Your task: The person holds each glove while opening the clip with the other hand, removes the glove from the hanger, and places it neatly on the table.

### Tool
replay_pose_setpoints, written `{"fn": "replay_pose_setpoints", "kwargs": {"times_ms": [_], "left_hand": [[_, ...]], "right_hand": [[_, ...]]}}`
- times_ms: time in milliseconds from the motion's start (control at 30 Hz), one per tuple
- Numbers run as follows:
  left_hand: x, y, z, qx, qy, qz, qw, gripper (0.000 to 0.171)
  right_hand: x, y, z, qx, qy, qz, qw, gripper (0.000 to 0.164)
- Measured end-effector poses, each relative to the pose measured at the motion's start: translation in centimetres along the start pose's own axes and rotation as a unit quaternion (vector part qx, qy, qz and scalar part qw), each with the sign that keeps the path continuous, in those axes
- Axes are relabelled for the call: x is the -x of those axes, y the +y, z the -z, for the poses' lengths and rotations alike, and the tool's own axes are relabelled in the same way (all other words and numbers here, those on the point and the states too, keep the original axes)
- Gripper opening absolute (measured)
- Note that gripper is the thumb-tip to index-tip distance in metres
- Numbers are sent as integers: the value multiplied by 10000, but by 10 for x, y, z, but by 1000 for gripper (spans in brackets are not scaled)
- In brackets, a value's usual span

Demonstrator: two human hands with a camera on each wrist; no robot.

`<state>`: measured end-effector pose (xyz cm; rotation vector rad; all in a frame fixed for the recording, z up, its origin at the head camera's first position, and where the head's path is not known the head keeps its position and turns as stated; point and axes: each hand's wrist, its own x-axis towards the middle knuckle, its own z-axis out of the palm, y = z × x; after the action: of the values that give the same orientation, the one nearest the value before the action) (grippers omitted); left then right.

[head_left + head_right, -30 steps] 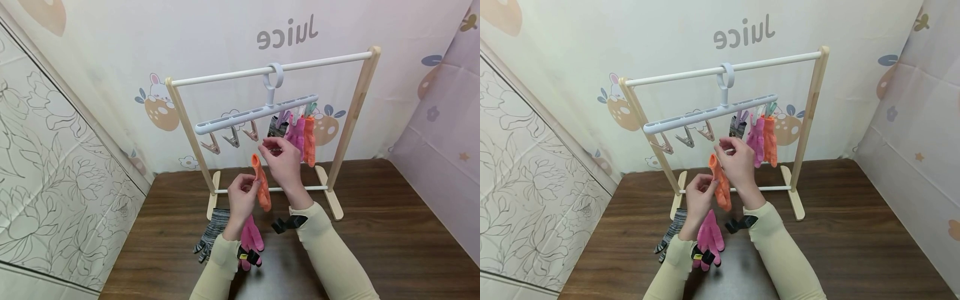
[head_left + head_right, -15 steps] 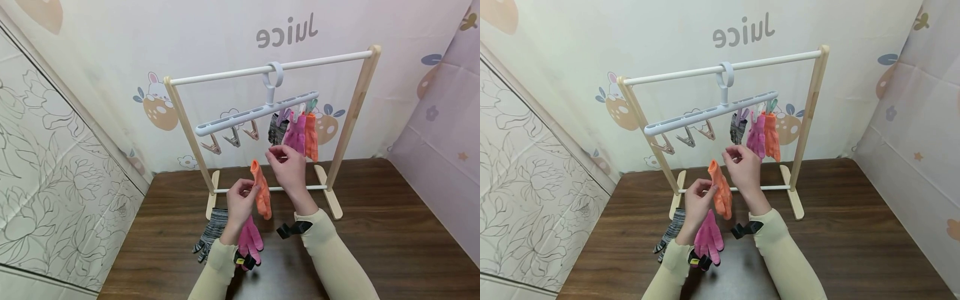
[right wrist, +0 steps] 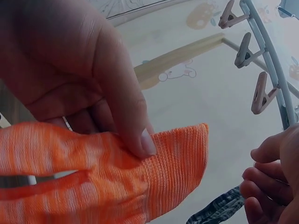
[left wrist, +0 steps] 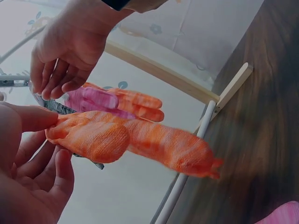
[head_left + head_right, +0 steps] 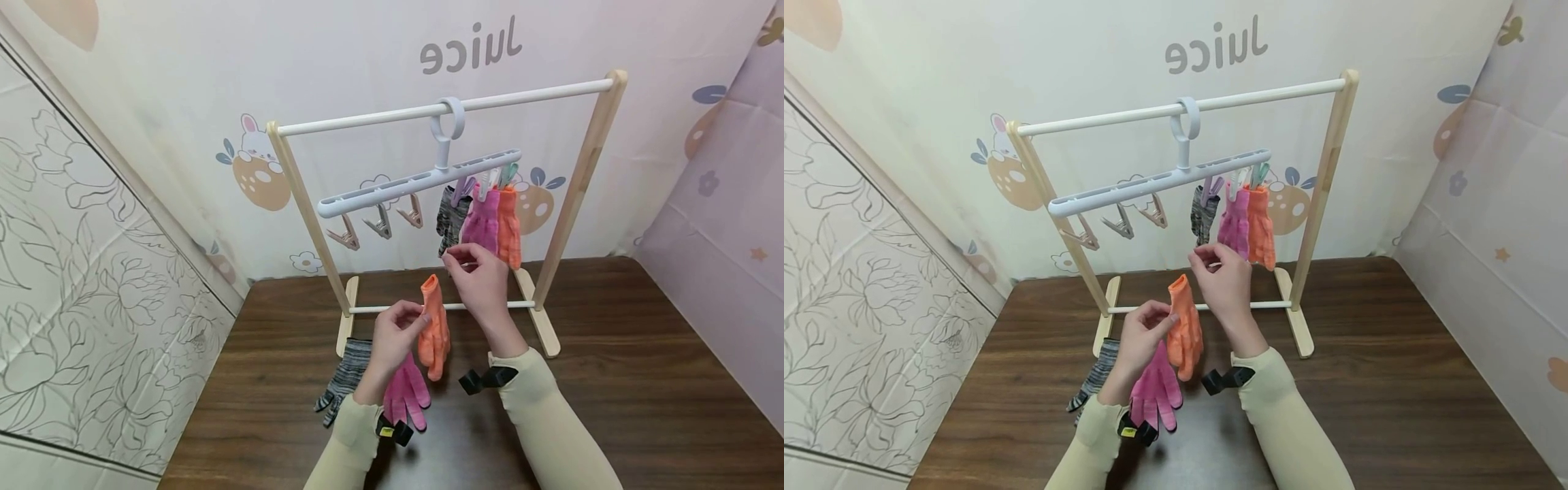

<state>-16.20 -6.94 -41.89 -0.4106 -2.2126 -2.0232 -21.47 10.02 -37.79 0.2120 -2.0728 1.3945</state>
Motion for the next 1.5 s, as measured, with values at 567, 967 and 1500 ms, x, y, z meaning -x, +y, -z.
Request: {"fn": "replay_pose_setpoints", "kwargs": {"times_ms": [567,967,1500], "left_hand": [[4,-36,-5,889,-369,996,9904,16],[12,-69,-15,986,-495,1527,9821,17],[18,-86,-9,28,-613,1616,9850,14]], "right_hand": [[4,13,8,203,-70,-242,9995,16],[12,27,16,380,-58,-513,9979,14],[21,42,21,498,-114,-742,9959,17]]}}
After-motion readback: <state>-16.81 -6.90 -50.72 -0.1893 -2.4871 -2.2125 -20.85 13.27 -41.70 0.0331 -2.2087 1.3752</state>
